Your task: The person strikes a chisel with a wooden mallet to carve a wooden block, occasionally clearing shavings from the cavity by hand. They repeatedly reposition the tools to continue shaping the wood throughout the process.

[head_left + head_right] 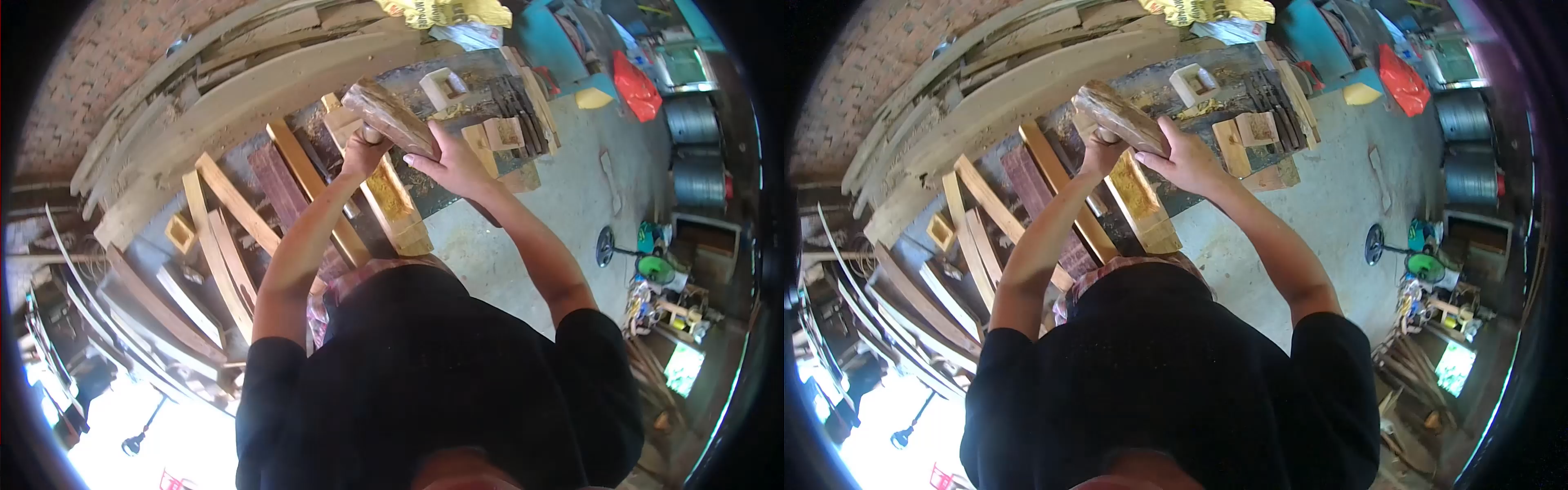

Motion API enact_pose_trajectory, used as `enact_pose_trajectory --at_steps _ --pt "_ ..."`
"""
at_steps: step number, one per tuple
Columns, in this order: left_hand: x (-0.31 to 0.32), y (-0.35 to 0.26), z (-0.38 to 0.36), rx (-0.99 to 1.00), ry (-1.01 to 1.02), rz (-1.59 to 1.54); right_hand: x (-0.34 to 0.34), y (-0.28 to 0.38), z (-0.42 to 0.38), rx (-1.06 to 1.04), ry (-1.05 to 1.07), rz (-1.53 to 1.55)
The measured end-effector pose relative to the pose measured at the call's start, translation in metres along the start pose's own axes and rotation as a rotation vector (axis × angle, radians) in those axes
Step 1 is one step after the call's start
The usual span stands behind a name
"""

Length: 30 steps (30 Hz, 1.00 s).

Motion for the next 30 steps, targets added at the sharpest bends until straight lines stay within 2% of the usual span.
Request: enact_pose_trajectory --at_steps 1,5,6,7,8,9,11,12,13,15,16,18,21,22,23,25,26,27,29,30 --pt "-0.005 0.004 0.005 0.041 -0.078 -0.117 -0.007 0.002 0.002 0.008 -0.007 -0.019" --pt "0.0 0.029 0.018 -0.01 -0.012 -0.129 -0.032 0.029 0.009 0.037 -0.058 0.078" --pt "0.004 0.007 0.011 0.054 -0.036 -0.226 -0.036 0.033 0.011 -0.002 -0.15 0.165" --pt "-0.001 0.017 0.018 0.062 -0.033 -0.222 -0.041 0.034 0.012 -0.045 -0.246 0.251" --pt "-0.006 0.037 0.023 0.005 -0.061 -0.143 -0.019 0.012 0.015 -0.106 -0.281 0.083" --pt "-0.011 0.049 0.029 -0.049 -0.09 -0.065 -0.015 0.004 0.013 -0.111 -0.29 0.081" --pt "-0.021 0.018 0.029 -0.006 -0.168 -0.085 0.007 -0.024 0.016 0.111 -0.027 0.065" --pt "-0.031 0.029 0.032 -0.168 -0.195 -0.075 0.013 -0.036 0.012 0.205 0.054 0.102" --pt "-0.039 0.039 0.027 -0.337 -0.221 -0.066 0.017 -0.039 0.006 0.194 0.074 0.099" --pt "-0.054 0.037 0.018 -0.341 -0.339 -0.136 0.032 -0.064 -0.014 0.406 0.021 0.397" --pt "-0.063 0.03 0.01 -0.269 -0.407 -0.192 0.051 -0.081 -0.022 0.394 0.034 0.395" --pt "-0.073 0.009 -0.005 -0.125 -0.507 -0.344 0.079 -0.128 -0.038 0.316 -0.18 0.056" --pt "-0.088 -0.006 -0.04 -0.129 -0.526 -0.491 0.112 -0.145 -0.047 0.268 -0.203 -0.08" --pt "-0.093 -0.011 -0.053 -0.123 -0.494 -0.552 0.13 -0.159 -0.049 0.404 -0.135 -0.056" --pt "-0.106 -0.005 -0.067 -0.173 -0.584 -0.516 0.143 -0.163 -0.044 0.396 -0.127 -0.05" --pt "-0.126 -0.006 -0.097 -0.157 -0.69 -0.498 0.145 -0.155 -0.03 0.326 -0.226 -0.314" --pt "-0.136 -0.003 -0.113 -0.171 -0.724 -0.487 0.147 -0.151 -0.028 0.44 -0.152 -0.374" --pt "-0.15 0.004 -0.129 -0.182 -0.76 -0.476 0.13 -0.124 -0.016 0.428 -0.145 -0.371" --pt "-0.169 0.011 -0.152 -0.159 -0.72 -0.502 0.102 -0.057 0.007 0.067 -0.307 -0.269" --pt "-0.179 0.012 -0.168 -0.157 -0.808 -0.528 0.116 -0.048 0.016 0.003 -0.239 -0.111"
Point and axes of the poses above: each hand's wrist, its own z-axis towards the middle knuckle, its own x-axis out of the palm, y = z × x, the point moved 8 cm from there along z, towards the middle knuckle, and after that the axes turned 8 degrees about -z, right-handed, at the moved point
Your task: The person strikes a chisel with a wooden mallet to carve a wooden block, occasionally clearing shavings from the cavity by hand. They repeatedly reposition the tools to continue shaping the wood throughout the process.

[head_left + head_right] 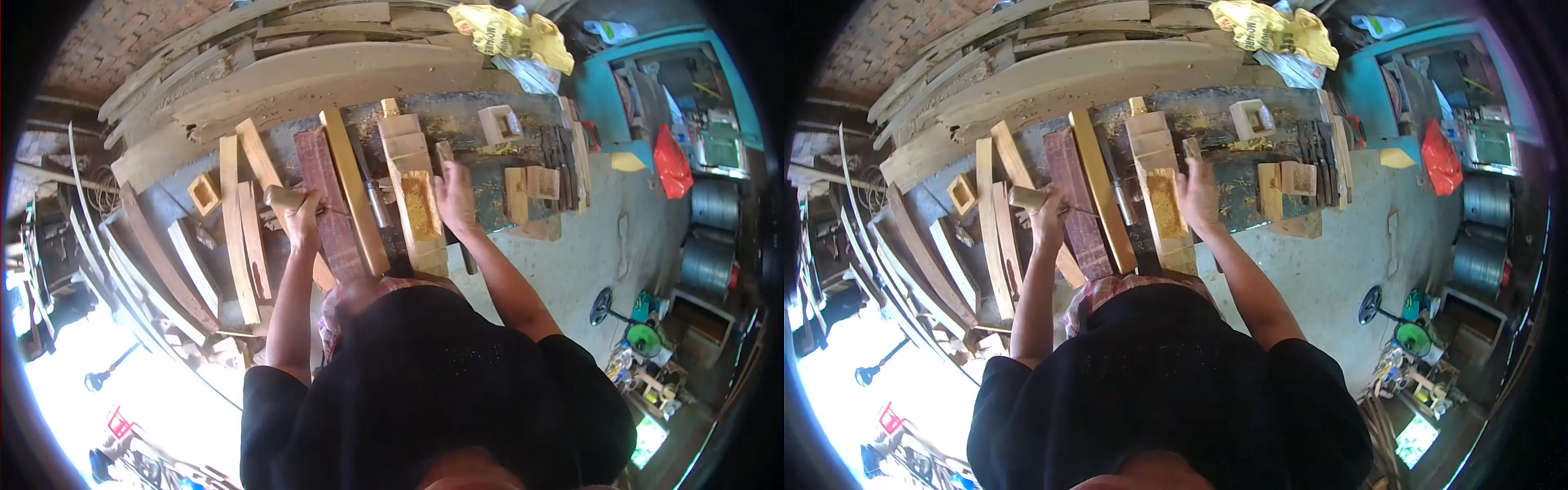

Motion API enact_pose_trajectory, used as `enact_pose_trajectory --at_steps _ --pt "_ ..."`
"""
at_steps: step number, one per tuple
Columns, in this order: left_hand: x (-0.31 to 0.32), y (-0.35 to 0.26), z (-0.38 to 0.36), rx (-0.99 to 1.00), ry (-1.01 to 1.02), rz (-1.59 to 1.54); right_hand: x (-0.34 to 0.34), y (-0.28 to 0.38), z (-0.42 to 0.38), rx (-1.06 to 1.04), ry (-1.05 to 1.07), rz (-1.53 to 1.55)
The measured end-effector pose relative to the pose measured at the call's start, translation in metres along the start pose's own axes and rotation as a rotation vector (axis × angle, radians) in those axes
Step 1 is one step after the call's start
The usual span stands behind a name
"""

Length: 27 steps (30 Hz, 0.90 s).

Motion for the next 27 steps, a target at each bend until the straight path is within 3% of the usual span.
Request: enact_pose_trajectory --at_steps 3,5,6,9,10,13,15,17,21,24,27 --pt "-0.042 -0.007 -0.011 0.017 -0.148 -0.014 0.056 0.056 -0.004 -0.127 0.473 0.156" --pt "-0.067 -0.005 -0.016 0.011 -0.199 -0.059 0.089 0.073 -0.012 -0.112 0.45 0.092" --pt "-0.076 -0.005 -0.022 -0.003 -0.261 -0.052 0.11 0.072 -0.015 -0.036 0.539 0.043" --pt "-0.09 -0.01 -0.04 0.009 -0.312 -0.066 0.148 0.071 -0.015 -0.216 0.436 -0.134" --pt "-0.094 -0.009 -0.045 0.0 -0.304 -0.064 0.156 0.066 -0.017 -0.113 0.562 -0.137" --pt "-0.105 -0.009 -0.061 0.001 -0.281 -0.072 0.161 0.065 -0.014 0.02 0.646 -0.161" --pt "-0.114 -0.002 -0.068 -0.022 -0.285 -0.078 0.164 0.06 -0.012 -0.005 0.571 -0.146" --pt "-0.128 0.011 -0.069 -0.056 -0.3 -0.059 0.154 0.064 -0.009 0.072 0.631 -0.125" --pt "-0.139 0.025 -0.066 -0.119 -0.312 -0.089 0.12 0.066 -0.03 0.167 0.629 0.201" --pt "-0.135 0.037 -0.042 -0.15 -0.259 -0.079 0.076 0.058 -0.062 0.143 0.455 0.416" --pt "-0.086 0.017 -0.039 -0.137 -0.183 -0.046 0.041 0.021 -0.1 0.014 0.265 0.335"
Point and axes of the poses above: each hand's wrist, its own z-axis towards the middle knuckle, its own x-axis out of the palm, y = z × x, the point moved 8 cm from there along z, towards the middle knuckle, and after that the axes turned 8 degrees about -z, right-handed, at the moved point
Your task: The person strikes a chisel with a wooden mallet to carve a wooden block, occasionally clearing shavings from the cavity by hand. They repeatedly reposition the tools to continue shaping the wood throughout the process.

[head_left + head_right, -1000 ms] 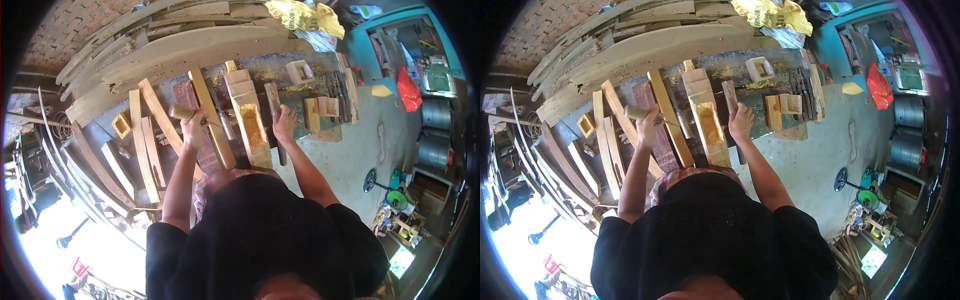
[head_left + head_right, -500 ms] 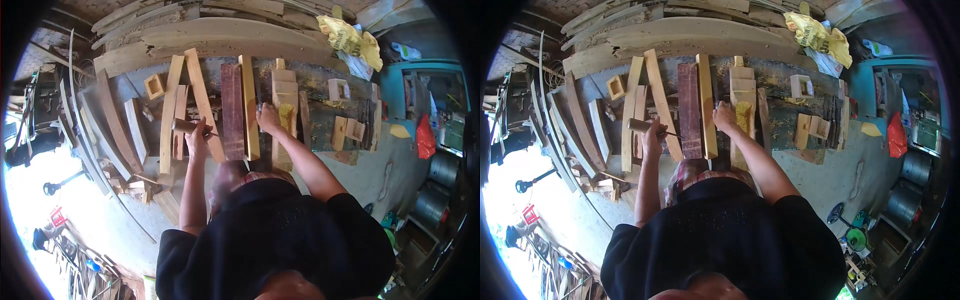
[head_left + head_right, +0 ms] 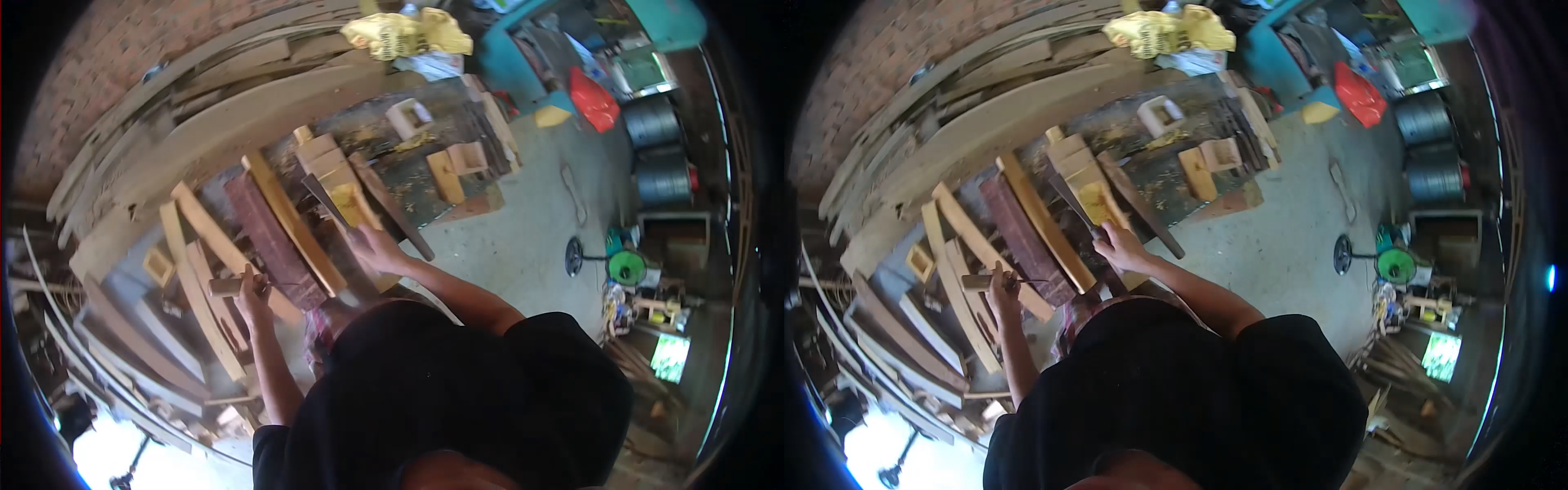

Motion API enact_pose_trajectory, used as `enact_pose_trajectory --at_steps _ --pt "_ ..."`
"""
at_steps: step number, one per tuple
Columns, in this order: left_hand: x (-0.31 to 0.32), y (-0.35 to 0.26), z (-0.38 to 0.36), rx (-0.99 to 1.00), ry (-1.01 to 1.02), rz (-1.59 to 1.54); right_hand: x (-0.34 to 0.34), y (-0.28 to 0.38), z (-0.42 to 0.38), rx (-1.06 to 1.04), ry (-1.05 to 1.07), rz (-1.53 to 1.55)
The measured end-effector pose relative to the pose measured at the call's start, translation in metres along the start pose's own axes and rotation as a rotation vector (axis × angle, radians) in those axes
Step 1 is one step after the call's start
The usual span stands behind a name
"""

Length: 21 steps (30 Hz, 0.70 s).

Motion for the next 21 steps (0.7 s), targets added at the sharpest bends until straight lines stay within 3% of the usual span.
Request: enact_pose_trajectory --at_steps 3,5,7,13,18,20,21 --pt "0.038 0.002 0.009 -0.01 0.09 0.06 -0.069 -0.007 -0.04 0.058 -0.167 -0.069" --pt "0.056 0.009 0.018 -0.012 0.149 0.084 -0.094 -0.047 -0.063 0.216 -0.167 -0.012" --pt "0.087 0.012 0.013 0.048 0.23 0.04 -0.133 -0.076 -0.083 0.243 -0.303 -0.068" --pt "0.126 0.058 -0.012 0.034 0.212 0.114 -0.232 -0.189 -0.122 0.464 -0.449 -0.133" --pt "0.15 0.1 -0.055 -0.018 0.183 0.214 -0.298 -0.267 -0.105 0.489 -0.438 -0.167" --pt "0.158 0.108 -0.071 0.011 0.185 0.214 -0.324 -0.294 -0.085 0.39 -0.606 -0.368" --pt "0.161 0.11 -0.077 0.029 0.165 0.225 -0.335 -0.308 -0.071 0.407 -0.584 -0.366"
Point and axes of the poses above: each hand's wrist, its own z-axis towards the middle knuckle, its own x-axis out of the palm, y = z × x, the point moved 8 cm from there along z, towards the middle knuckle, and after that the axes turned 8 degrees about -z, right-handed, at the moved point
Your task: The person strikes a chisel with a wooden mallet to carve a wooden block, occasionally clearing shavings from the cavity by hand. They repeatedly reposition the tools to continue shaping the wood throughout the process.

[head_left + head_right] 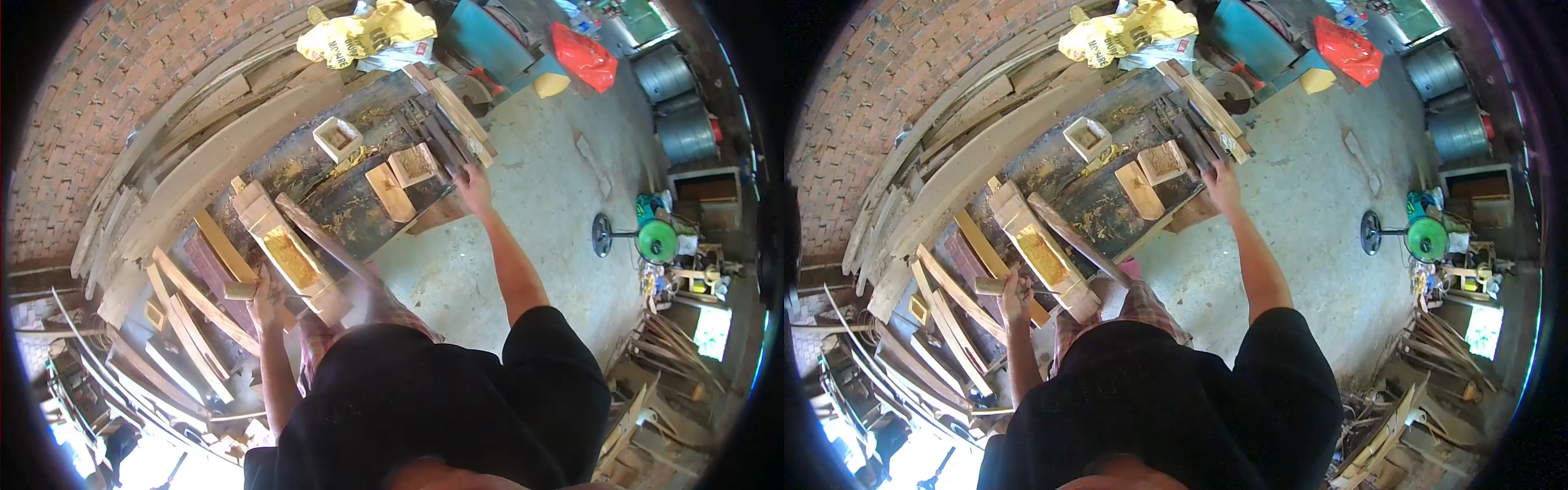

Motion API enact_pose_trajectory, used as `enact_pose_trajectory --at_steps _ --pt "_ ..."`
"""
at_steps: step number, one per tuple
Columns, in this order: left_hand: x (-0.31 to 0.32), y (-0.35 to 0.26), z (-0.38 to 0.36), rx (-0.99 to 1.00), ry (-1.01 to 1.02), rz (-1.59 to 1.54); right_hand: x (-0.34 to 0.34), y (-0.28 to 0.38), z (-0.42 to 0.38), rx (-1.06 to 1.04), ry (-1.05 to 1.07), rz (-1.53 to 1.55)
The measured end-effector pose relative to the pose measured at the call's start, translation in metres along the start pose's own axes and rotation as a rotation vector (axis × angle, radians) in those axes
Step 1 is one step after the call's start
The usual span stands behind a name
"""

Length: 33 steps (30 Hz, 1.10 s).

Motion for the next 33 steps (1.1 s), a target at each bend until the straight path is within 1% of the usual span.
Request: enact_pose_trajectory --at_steps 2,3,4,5,7,9,10,11,13,14,15,16,17,18,19,21,22,23,25,27,29,30,32,33 --pt "0.0 0.004 -0.01 0.018 -0.05 0.012 0.016 -0.017 0.038 0.012 0.032 -0.01" --pt "0.001 0.004 -0.014 0.032 -0.042 0.021 0.028 -0.027 0.054 0.01 0.038 -0.011" --pt "0.004 0.002 -0.018 0.047 -0.036 0.027 0.032 -0.027 0.068 -0.043 0.019 -0.062" --pt "0.002 0.002 -0.024 0.057 -0.072 0.02 0.035 -0.025 0.08 -0.105 0.001 -0.11" --pt "0.0 -0.004 -0.041 0.052 -0.153 0.101 0.063 -0.041 0.1 -0.119 0.078 -0.328" --pt "-0.021 0.001 -0.04 0.105 -0.179 0.072 0.081 -0.053 0.11 -0.033 0.239 -0.407" --pt "-0.026 -0.001 -0.044 0.154 -0.149 0.046 0.086 -0.058 0.111 -0.019 0.228 -0.39" --pt "-0.039 -0.002 -0.048 0.169 -0.189 0.024 0.087 -0.063 0.11 0.0 0.21 -0.378" --pt "-0.054 0.001 -0.052 0.152 -0.231 0.086 0.08 -0.055 0.106 -0.067 0.203 -0.42" --pt "-0.059 -0.002 -0.059 0.211 -0.311 0.04 0.071 -0.046 0.102 -0.084 0.153 -0.419" --pt "-0.067 -0.003 -0.061 0.217 -0.337 0.02 0.061 -0.035 0.099 -0.099 0.103 -0.416" --pt "-0.076 -0.008 -0.064 0.247 -0.359 0.114 0.059 -0.025 0.093 -0.133 0.111 -0.409" --pt "-0.086 -0.014 -0.067 0.274 -0.384 0.21 0.047 -0.013 0.088 -0.145 -0.004 -0.29" --pt "-0.11 -0.01 -0.062 0.318 -0.446 0.244 0.034 -0.002 0.081 -0.153 -0.115 -0.165" --pt "-0.127 -0.009 -0.058 0.323 -0.475 0.229 0.029 0.019 0.07 -0.18 -0.101 -0.152" --pt "-0.158 -0.01 -0.052 0.297 -0.565 0.503 0.013 0.073 0.035 -0.212 -0.072 0.239" --pt "-0.177 -0.007 -0.045 0.31 -0.614 0.643 0.02 0.095 0.015 -0.269 0.008 0.221" --pt "-0.184 -0.011 -0.046 0.309 -0.627 0.635 0.028 0.116 -0.006 -0.324 0.085 0.2" --pt "-0.187 -0.03 -0.047 0.345 -0.708 0.911 0.057 0.152 -0.052 -0.503 0.277 0.222" --pt "-0.197 -0.04 -0.036 0.317 -0.74 0.952 0.088 0.176 -0.102 -0.344 0.603 0.173" --pt "-0.205 -0.049 -0.023 0.285 -0.749 1.051 0.124 0.182 -0.138 -0.354 0.692 0.275" --pt "-0.207 -0.053 -0.018 0.29 -0.765 1.071 0.134 0.186 -0.153 -0.367 0.699 0.267" --pt "-0.214 -0.06 -0.003 0.292 -0.78 1.108 0.142 0.198 -0.173 -0.389 0.598 0.25" --pt "-0.219 -0.06 0.007 0.29 -0.774 1.126 0.149 0.204 -0.182 -0.404 0.608 0.247"
Point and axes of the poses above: each hand's wrist, its own z-axis towards the middle knuckle, its own x-axis out of the palm, y = z × x, the point moved 8 cm from there along z, towards the middle knuckle, and after that the axes turned 8 degrees about -z, right-handed, at the moved point
